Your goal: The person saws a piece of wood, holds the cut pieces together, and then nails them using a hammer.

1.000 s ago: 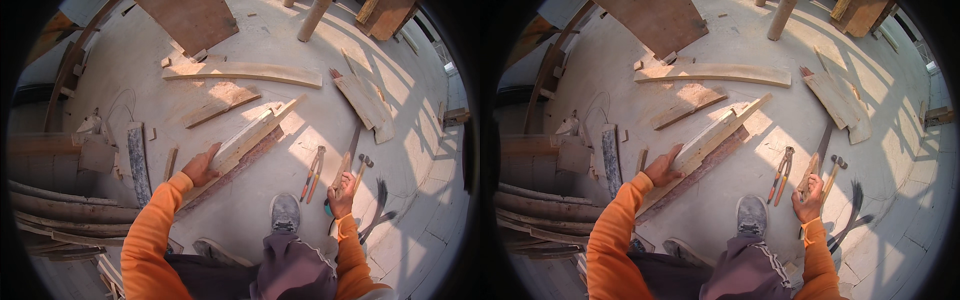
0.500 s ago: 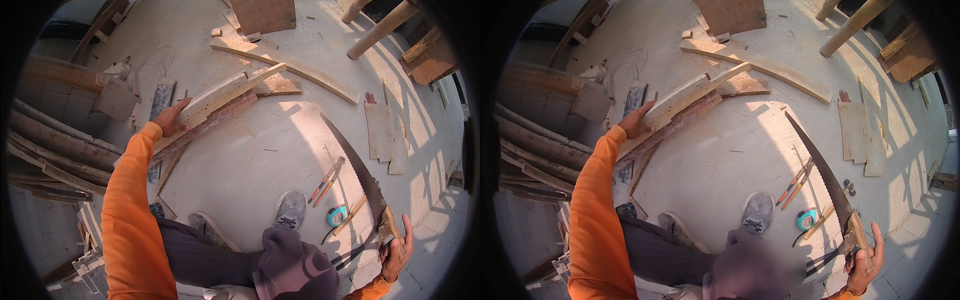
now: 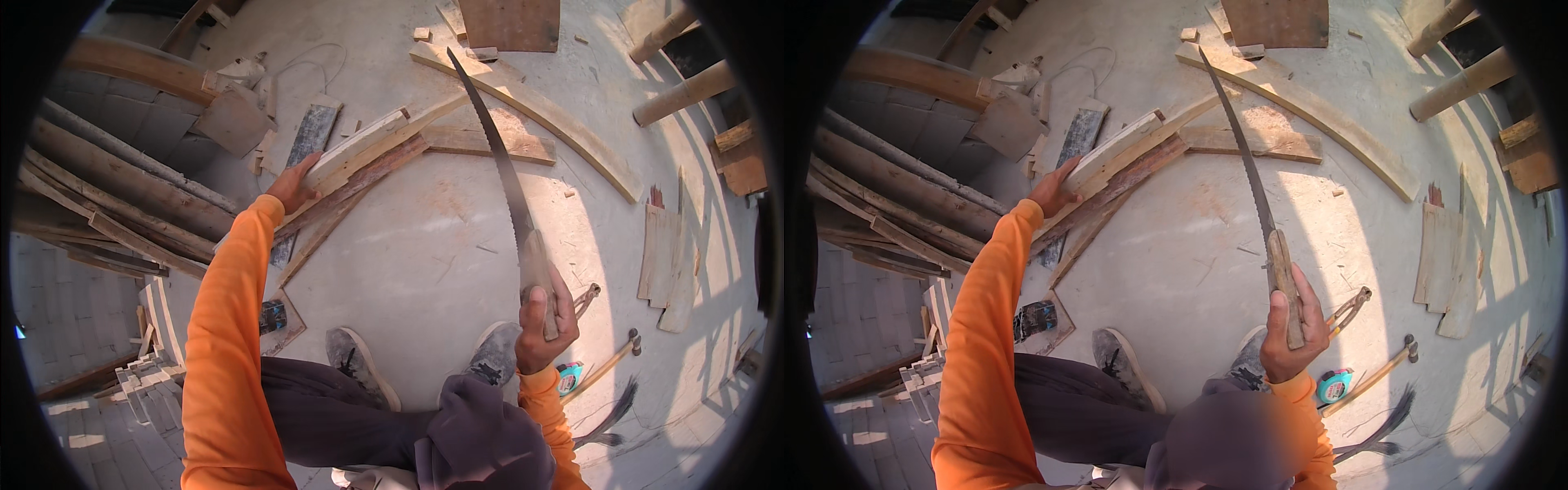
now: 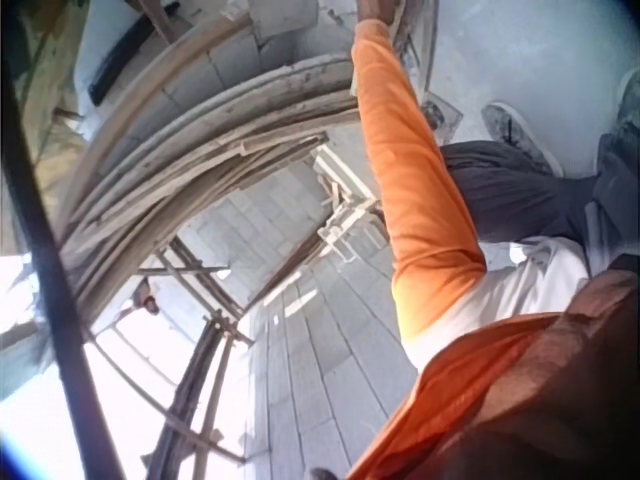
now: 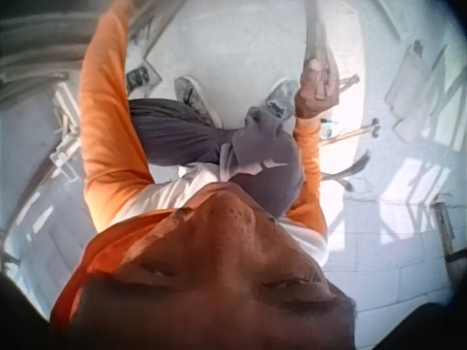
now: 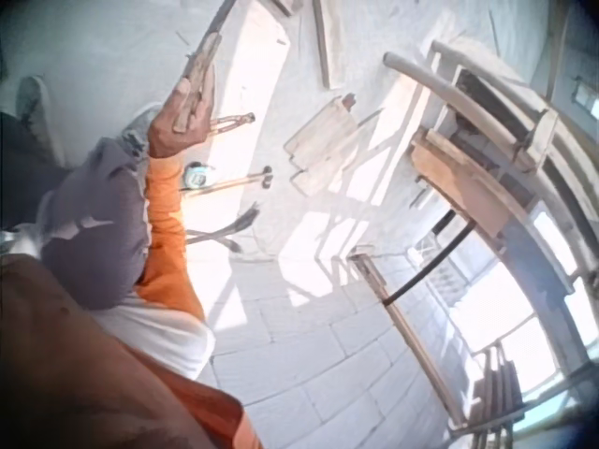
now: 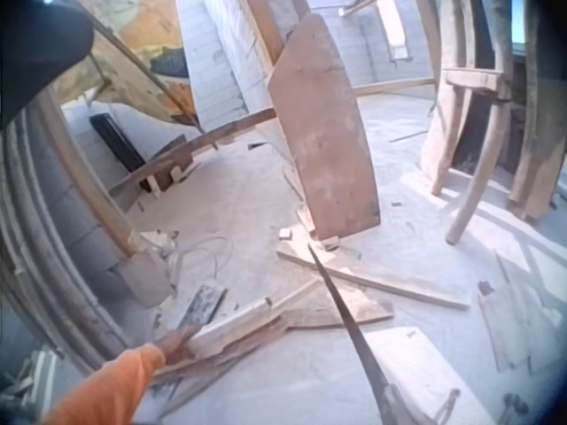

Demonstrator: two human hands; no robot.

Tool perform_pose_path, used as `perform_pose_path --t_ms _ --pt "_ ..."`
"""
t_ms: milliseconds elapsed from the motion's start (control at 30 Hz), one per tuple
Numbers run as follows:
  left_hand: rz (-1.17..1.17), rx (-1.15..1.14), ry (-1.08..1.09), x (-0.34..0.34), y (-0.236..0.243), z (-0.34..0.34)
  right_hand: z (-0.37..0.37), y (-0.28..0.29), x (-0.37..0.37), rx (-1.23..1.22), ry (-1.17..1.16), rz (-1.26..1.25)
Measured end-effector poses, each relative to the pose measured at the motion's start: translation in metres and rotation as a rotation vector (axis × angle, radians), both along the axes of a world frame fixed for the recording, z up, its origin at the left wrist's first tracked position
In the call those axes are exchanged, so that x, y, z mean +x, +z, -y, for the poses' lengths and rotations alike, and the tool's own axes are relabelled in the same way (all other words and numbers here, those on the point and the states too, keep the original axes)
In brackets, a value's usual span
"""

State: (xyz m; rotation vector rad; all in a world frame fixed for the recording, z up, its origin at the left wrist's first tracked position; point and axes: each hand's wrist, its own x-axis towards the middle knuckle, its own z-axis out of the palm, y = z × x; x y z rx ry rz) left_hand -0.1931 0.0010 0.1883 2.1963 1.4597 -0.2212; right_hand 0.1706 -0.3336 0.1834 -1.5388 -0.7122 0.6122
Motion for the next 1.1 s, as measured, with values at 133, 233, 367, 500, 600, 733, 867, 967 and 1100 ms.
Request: perform_pose_path --t_ms 133,233,367,500,600,733,867,967,1100 --pt "0.043 -0.012 0.009 0.007 -0.011 0.004 -0.035 -0.015 -0.011 0.043 0.146 0.249" --pt "0.094 0.063 -0.016 0.009 -0.011 0.001 -0.049 -0.026 -0.012 0.099 0.176 0.307" --pt "0.190 0.067 -0.029 0.020 -0.016 -0.011 -0.060 -0.026 -0.009 0.097 0.177 0.328" --pt "0.107 0.042 -0.015 0.027 -0.022 -0.022 -0.069 -0.030 -0.002 0.087 0.200 0.326" --pt "-0.045 0.041 -0.107 0.037 -0.019 -0.033 -0.071 -0.032 0.002 0.057 0.226 0.364" --pt "-0.037 0.054 -0.047 0.082 -0.002 -0.032 -0.072 -0.035 0.008 0.050 0.218 0.360" --pt "0.024 0.119 -0.102 0.127 -0.015 -0.045 -0.067 -0.039 0.007 0.046 0.222 0.350" --pt "0.054 0.077 -0.060 0.156 -0.029 -0.056 -0.066 -0.044 0.006 0.060 0.224 0.335" --pt "0.045 0.142 -0.097 0.189 -0.030 -0.063 -0.068 -0.042 0.010 0.085 0.228 0.354"
